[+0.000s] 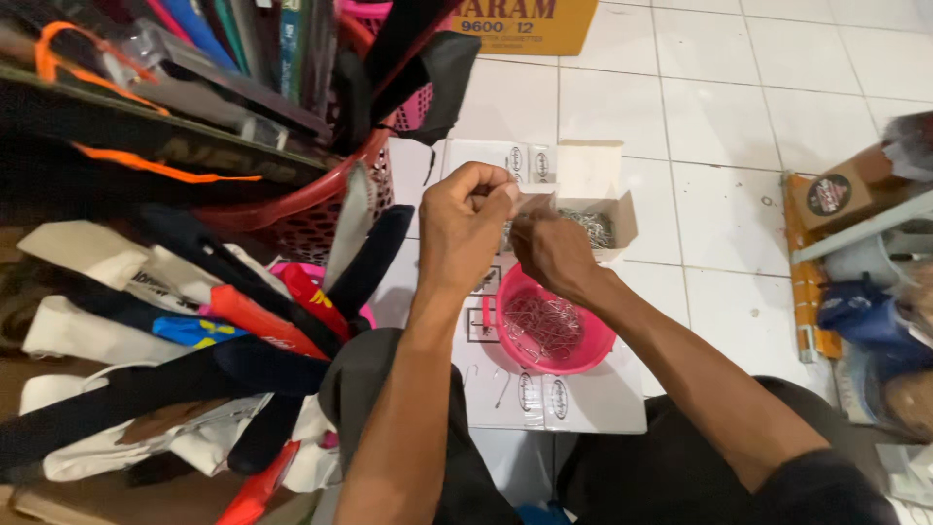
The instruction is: The person sits on the floor and repeatedly picks up metal hooks from a pink bowl, attaches them to a metal rod, and places the assembled unit into a cardboard box. The person continues this repetitive assembly process throughout the clip.
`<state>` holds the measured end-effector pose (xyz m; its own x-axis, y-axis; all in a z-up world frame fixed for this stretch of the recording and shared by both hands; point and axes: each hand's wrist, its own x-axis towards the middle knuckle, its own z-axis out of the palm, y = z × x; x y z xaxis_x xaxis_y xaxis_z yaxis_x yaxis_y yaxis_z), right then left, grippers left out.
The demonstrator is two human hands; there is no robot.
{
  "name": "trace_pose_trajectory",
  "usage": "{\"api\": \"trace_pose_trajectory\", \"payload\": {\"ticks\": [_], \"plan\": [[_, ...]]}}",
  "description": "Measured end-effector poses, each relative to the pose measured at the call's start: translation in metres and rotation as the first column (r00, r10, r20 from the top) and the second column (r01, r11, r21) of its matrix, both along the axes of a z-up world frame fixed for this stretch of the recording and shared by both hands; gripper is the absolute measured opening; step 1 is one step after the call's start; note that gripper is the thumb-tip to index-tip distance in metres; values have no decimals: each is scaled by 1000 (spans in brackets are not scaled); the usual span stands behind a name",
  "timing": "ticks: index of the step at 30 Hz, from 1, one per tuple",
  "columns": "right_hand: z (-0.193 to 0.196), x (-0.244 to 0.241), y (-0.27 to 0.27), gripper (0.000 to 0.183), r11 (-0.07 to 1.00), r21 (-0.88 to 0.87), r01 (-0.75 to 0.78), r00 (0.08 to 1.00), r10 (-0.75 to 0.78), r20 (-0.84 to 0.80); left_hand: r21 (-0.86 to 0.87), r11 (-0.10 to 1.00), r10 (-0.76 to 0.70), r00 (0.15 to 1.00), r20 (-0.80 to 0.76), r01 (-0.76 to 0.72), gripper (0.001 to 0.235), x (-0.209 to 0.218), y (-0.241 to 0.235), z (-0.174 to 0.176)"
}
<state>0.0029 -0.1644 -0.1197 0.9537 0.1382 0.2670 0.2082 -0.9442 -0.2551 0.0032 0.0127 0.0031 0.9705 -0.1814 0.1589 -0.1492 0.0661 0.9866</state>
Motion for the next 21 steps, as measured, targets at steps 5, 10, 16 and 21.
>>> {"api": "trace_pose_trajectory", "payload": {"ticks": [5,10,16,21], "plan": [[14,25,34,18,964,-264,-20,998,4,-61,50,998,28,999,42,-30,11,-3,6,11],[-35,63,25,19,882,-466,-71,989,2,-148,77,995,51,996,76,-56,10,-2,9,10],[5,25,10,24,990,-130,-52,957,12,-291,63,996,59,992,113,-67,8,-1,10,7],[-20,-46,-13,27,997,47,-64,931,77,-356,112,989,84,989,119,-97,7,-4,1,6]]}}
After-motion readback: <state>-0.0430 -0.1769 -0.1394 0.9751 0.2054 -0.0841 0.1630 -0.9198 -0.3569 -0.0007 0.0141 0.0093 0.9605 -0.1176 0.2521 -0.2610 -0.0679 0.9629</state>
